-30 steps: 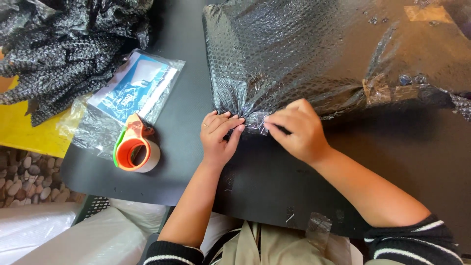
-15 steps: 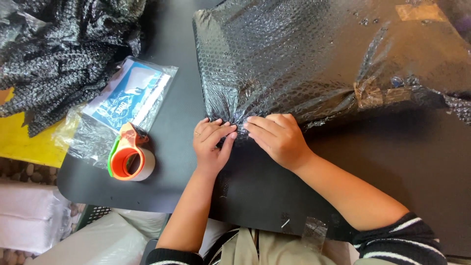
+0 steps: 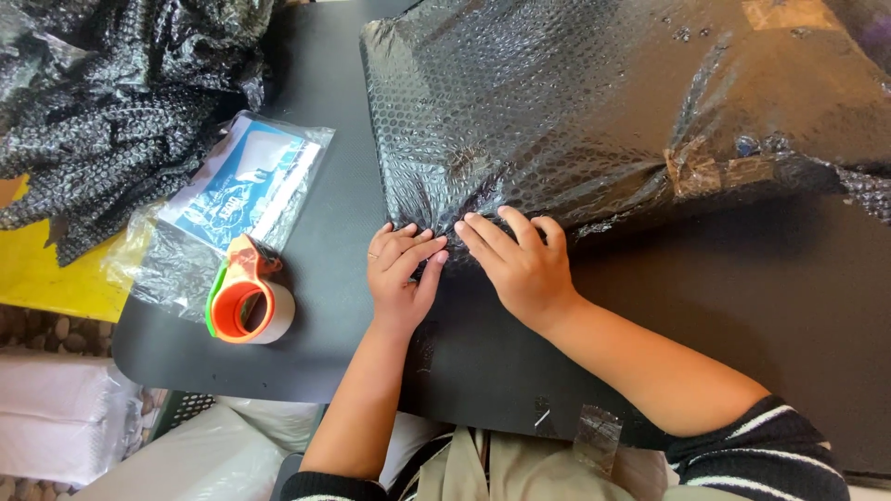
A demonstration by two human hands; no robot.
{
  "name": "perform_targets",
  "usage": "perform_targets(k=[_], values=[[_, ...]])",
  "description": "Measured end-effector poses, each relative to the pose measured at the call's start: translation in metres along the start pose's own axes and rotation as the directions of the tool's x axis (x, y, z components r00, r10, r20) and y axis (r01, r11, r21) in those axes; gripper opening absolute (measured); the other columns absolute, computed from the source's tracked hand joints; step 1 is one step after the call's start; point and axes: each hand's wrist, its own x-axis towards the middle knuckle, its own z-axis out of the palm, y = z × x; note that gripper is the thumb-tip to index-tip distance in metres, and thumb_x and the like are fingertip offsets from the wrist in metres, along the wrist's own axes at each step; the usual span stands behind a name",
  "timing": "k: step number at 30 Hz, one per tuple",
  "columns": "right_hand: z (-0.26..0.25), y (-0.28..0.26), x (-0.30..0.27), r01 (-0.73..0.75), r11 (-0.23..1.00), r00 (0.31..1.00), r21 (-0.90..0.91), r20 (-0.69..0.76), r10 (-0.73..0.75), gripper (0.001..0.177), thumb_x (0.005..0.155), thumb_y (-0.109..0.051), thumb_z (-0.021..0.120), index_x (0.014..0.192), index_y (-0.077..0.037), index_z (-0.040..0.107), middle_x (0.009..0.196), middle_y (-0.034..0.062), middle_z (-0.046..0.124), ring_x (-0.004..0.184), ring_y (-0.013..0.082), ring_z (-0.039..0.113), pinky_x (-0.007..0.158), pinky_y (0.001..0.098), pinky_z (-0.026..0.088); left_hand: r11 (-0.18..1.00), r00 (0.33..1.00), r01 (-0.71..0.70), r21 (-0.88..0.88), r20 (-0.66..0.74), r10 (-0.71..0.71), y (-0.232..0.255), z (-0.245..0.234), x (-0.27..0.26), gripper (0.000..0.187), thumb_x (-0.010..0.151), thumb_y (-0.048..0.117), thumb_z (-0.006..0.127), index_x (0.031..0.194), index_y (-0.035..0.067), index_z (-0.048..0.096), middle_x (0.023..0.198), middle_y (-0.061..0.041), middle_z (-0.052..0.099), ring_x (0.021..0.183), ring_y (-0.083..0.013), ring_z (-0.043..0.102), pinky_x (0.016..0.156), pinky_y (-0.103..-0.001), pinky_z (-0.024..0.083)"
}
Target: Securing a bubble-wrapped package using a tape dispenser by applying multiple small strips of tape.
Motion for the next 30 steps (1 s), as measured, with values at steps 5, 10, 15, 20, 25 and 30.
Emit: perform_targets(k=[5,10,15,20,25,30], values=[[0.011,0.003,-0.009,0.017,0.998,1.000,-0.052,-0.003,-0.017,0.031,0.109,-0.033,0.051,0.135,-0.030,0.067,0.136,-0.0037,0.068,0.128,0.0201,0.056,0.101,0.0441,0.033,1.000,1.000,-0.012,0.001,0.001,0.012,0.004,0.000,0.000,0.012,0.093,0.020,0.078,0.103,0.013,0.081,0.102,-0.005,0.071,0.106,-0.0285,0.066,0.113,-0.048,0.041],[0.009,0.007,-0.009,-0.012,1.000,1.000,-0.027,0.028,0.013,0.036,0.106,-0.038,0.055,0.140,-0.029,0.064,0.140,-0.0032,0.066,0.136,0.0233,0.053,0.104,0.0464,0.032,1.000,1.000,-0.029,-0.006,0.001,0.029,0.001,0.000,-0.005,0.028,0.086,0.030,0.085,0.108,0.014,0.080,0.109,-0.004,0.068,0.113,-0.0294,0.064,0.116,-0.048,0.037],[0.017,0.009,-0.015,-0.055,0.996,0.998,-0.068,0.028,0.057,0.043,0.102,-0.051,0.056,0.140,-0.031,0.062,0.147,0.0033,0.060,0.141,0.0310,0.045,0.101,0.0430,0.033,0.991,0.996,-0.092,0.095,0.028,0.089,0.001,0.006,-0.009,0.040,0.082,0.034,0.088,0.117,0.016,0.077,0.118,-0.007,0.062,0.118,-0.0330,0.060,0.116,-0.053,0.035],[0.009,0.014,-0.013,-0.137,0.980,0.988,0.143,0.086,0.126,0.057,0.099,-0.055,0.060,0.149,-0.027,0.059,0.145,-0.0022,0.061,0.143,0.0234,0.044,0.102,0.0374,0.029,0.954,0.987,-0.157,0.255,0.061,0.147,0.005,0.012,-0.010,0.046,0.091,0.041,0.078,0.133,0.022,0.072,0.131,-0.012,0.051,0.128,-0.0382,0.050,0.116,-0.061,0.029],[0.007,0.022,-0.010,-0.055,0.985,0.998,0.165,0.050,0.047,0.040,0.102,-0.047,0.059,0.137,-0.032,0.067,0.140,0.0008,0.063,0.138,0.0271,0.048,0.100,0.0389,0.032,0.923,0.991,-0.117,0.365,0.108,0.083,0.009,0.013,-0.007,0.040,0.094,0.044,0.073,0.128,0.025,0.073,0.130,-0.010,0.054,0.126,-0.0349,0.050,0.114,-0.059,0.029],[0.005,0.024,-0.010,-0.009,0.991,1.000,0.130,0.027,0.005,0.039,0.102,-0.046,0.059,0.136,-0.029,0.068,0.139,0.0039,0.064,0.136,0.0268,0.051,0.100,0.0398,0.033,0.921,0.992,-0.091,0.379,0.115,0.051,0.007,0.014,-0.009,0.036,0.095,0.044,0.070,0.125,0.025,0.073,0.129,-0.008,0.054,0.126,-0.0344,0.049,0.114,-0.058,0.029]])
